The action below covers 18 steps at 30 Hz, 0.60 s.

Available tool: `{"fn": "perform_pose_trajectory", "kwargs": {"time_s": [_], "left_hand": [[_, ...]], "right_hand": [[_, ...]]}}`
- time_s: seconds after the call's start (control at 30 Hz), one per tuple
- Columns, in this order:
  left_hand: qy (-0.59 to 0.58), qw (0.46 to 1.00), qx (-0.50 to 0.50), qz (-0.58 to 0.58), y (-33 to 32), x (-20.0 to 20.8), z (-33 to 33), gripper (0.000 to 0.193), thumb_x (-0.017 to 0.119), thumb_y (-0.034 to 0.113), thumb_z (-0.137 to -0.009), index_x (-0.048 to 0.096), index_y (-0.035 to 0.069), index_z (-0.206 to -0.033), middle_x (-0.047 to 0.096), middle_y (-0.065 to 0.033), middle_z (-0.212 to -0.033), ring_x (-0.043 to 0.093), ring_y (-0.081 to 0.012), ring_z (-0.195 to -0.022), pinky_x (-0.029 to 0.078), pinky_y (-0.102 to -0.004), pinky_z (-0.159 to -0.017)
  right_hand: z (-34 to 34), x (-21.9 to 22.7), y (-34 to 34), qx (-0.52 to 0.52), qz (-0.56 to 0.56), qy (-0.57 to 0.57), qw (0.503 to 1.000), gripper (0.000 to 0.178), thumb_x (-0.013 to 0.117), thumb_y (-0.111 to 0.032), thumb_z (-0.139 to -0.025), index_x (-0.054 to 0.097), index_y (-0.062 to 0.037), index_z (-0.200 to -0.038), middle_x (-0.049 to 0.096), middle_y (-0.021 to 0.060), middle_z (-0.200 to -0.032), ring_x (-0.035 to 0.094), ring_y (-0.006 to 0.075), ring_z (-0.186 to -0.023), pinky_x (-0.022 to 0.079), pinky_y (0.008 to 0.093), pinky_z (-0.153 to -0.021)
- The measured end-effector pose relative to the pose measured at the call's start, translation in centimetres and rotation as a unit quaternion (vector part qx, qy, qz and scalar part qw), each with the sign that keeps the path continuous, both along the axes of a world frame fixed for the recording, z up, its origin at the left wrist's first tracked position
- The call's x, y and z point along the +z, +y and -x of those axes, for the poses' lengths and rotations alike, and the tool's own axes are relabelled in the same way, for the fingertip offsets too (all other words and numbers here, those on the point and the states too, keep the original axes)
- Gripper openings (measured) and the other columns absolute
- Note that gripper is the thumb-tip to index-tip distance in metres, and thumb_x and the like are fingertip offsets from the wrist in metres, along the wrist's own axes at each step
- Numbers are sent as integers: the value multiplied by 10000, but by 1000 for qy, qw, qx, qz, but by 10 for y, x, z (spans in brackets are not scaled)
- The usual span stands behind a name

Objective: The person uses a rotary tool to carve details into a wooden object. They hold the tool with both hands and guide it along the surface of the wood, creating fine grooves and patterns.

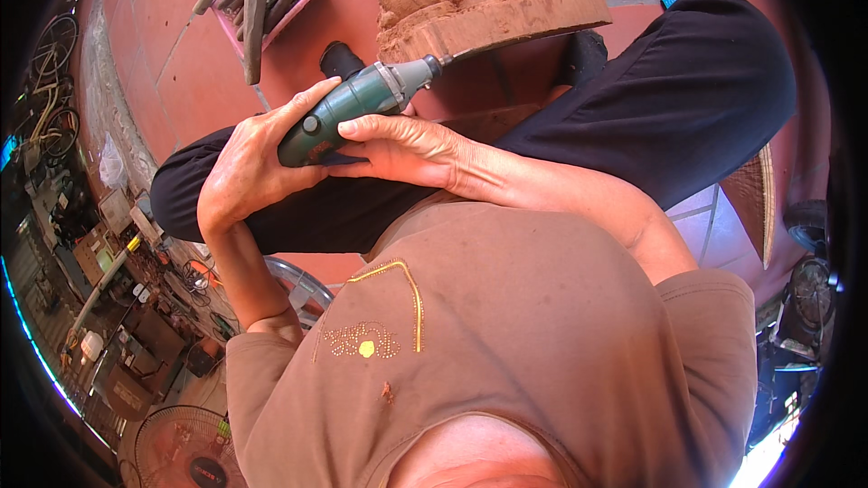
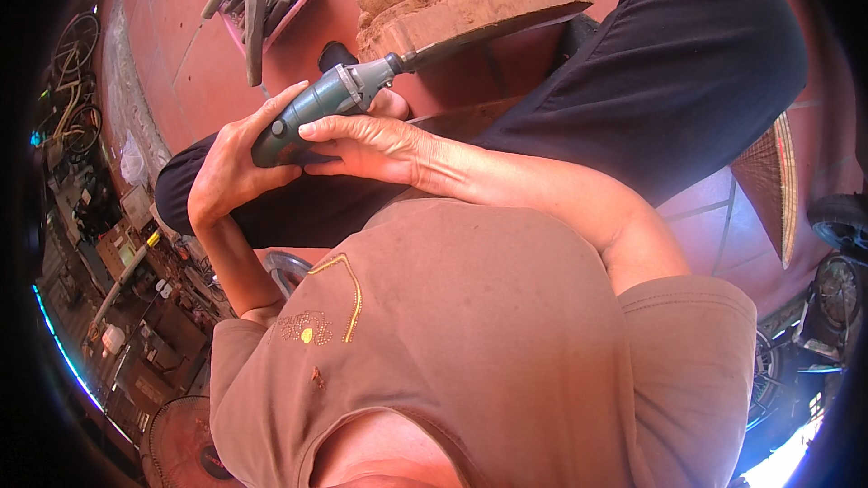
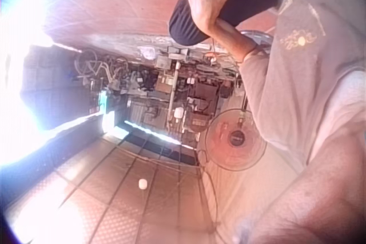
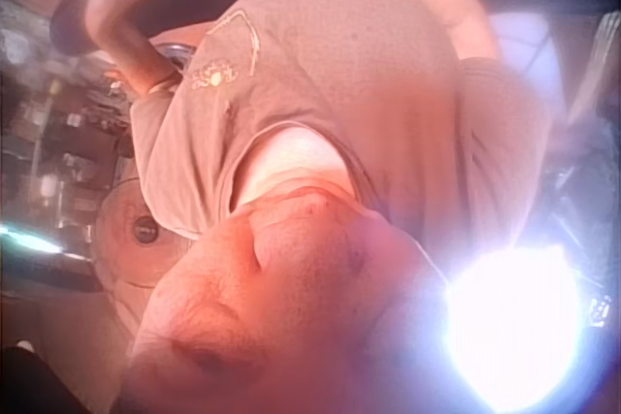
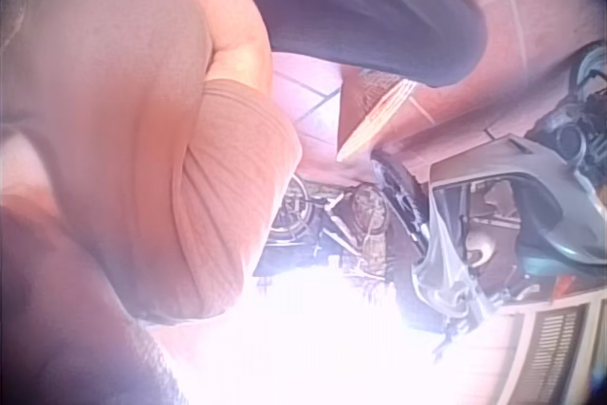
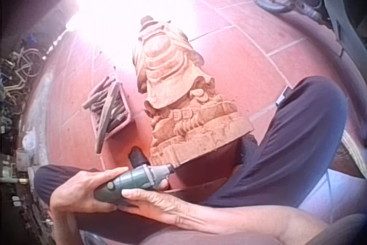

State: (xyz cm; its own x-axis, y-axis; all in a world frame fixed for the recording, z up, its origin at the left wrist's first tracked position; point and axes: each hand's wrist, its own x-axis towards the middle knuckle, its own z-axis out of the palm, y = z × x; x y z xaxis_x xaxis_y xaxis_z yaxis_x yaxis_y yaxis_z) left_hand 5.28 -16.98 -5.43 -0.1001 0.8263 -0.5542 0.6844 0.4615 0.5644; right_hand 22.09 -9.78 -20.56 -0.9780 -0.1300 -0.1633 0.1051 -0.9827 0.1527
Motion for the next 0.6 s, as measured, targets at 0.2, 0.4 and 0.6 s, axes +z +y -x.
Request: {"fn": "perform_pose_trajectory", "kwargs": {"time_s": [0.2,0.4,0.6], "left_hand": [[7,1000,-4,-11,-1,0,0,922,807,100,-685,485,117,-1550,705,-256,-1197,675,-478,-1085,556,-472,-910],[14,1000,0,-10,0,0,-1,919,806,95,-689,485,114,-1550,710,-256,-1184,683,-473,-1074,558,-468,-905],[17,1000,0,-11,0,0,-1,915,803,96,-691,485,108,-1550,715,-250,-1144,696,-461,-1043,557,-467,-894]], "right_hand": [[2,1,2,-7,-18,4,1000,508,754,-91,-962,541,-134,-1421,593,102,-1424,526,291,-1405,395,598,-1212],[2,0,4,-5,-23,3,1000,506,768,-101,-955,553,-130,-1412,608,106,-1407,527,295,-1404,394,600,-1209],[3,-1,5,-10,-19,-2,1000,492,762,-89,-958,559,-132,-1403,615,107,-1394,532,296,-1397,393,601,-1209]]}}
